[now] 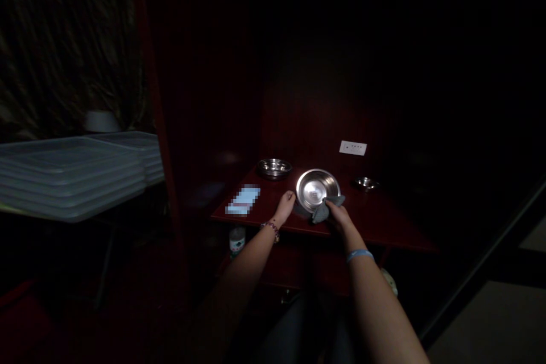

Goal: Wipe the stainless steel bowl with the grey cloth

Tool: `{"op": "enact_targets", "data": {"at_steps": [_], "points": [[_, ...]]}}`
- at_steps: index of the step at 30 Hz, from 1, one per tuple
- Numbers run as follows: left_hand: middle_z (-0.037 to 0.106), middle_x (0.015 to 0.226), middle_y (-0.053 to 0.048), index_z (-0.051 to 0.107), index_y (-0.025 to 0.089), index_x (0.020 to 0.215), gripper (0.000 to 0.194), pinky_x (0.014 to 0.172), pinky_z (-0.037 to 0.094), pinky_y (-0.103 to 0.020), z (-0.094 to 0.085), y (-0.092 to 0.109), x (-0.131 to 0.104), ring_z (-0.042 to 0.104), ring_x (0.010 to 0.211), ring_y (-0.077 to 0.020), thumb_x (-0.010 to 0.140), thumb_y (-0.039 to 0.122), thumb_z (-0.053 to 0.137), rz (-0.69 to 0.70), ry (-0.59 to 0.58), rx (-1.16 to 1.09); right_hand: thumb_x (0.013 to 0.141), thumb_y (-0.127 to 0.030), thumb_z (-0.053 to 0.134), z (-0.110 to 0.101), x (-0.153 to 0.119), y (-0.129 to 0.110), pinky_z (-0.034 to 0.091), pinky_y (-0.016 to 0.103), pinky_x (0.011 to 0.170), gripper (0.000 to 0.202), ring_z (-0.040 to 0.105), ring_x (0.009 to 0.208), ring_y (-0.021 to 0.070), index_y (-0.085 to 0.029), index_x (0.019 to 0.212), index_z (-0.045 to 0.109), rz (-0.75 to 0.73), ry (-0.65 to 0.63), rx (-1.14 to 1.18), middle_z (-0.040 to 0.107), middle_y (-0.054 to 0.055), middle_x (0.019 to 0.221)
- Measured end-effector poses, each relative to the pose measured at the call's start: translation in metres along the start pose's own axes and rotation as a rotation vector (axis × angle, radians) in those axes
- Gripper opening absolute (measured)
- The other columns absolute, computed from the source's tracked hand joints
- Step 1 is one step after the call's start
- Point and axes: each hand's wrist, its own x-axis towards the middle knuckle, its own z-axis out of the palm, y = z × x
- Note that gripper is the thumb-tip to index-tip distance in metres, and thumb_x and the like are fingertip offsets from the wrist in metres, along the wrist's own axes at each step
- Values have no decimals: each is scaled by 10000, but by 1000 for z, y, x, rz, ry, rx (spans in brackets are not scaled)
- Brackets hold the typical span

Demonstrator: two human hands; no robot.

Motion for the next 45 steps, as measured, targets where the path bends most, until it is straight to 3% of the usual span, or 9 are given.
{"op": "enact_targets", "data": {"at_steps": [7, 19, 26, 37, 45], "points": [[449, 606, 44, 457, 205, 657, 216, 658, 392, -268, 1, 4, 0, 428, 607, -124, 866, 169, 501, -107, 8, -66, 745, -287, 742, 1, 0, 1, 613, 345, 760, 214, 726, 902, 259, -156, 900, 674, 4, -28, -2, 735, 130, 974], [472, 630, 38, 472, 199, 670, 172, 670, 401, -276, 3, 0, 1, 451, 628, -127, 811, 117, 526, -104, -13, -63, 788, -306, 701, 1, -10, -3, 612, 350, 760, 195, 718, 933, 266, -170, 923, 666, -18, -46, -52, 732, 128, 948], [491, 629, 23, 486, 208, 670, 184, 689, 431, -299, 3, 3, -1, 473, 656, -150, 837, 140, 519, -106, -13, -74, 787, -300, 699, 0, -11, -2, 612, 347, 749, 173, 718, 910, 258, -178, 903, 656, -14, -35, -60, 729, 123, 939], [577, 755, -8, 502, 205, 757, 128, 772, 454, -297, 6, -13, 8, 538, 775, -161, 874, 256, 500, -129, 27, -92, 776, -292, 708, 1, -1, 3, 612, 336, 784, 236, 726, 916, 230, -181, 978, 658, -18, -62, -33, 732, 99, 976], [577, 706, -9, 525, 204, 746, 203, 721, 464, -294, 4, -2, 2, 547, 749, -171, 887, 346, 555, -151, 35, -115, 790, -288, 706, 2, -5, 1, 615, 330, 779, 217, 728, 930, 237, -172, 968, 659, -8, -49, -45, 740, 95, 945]]}}
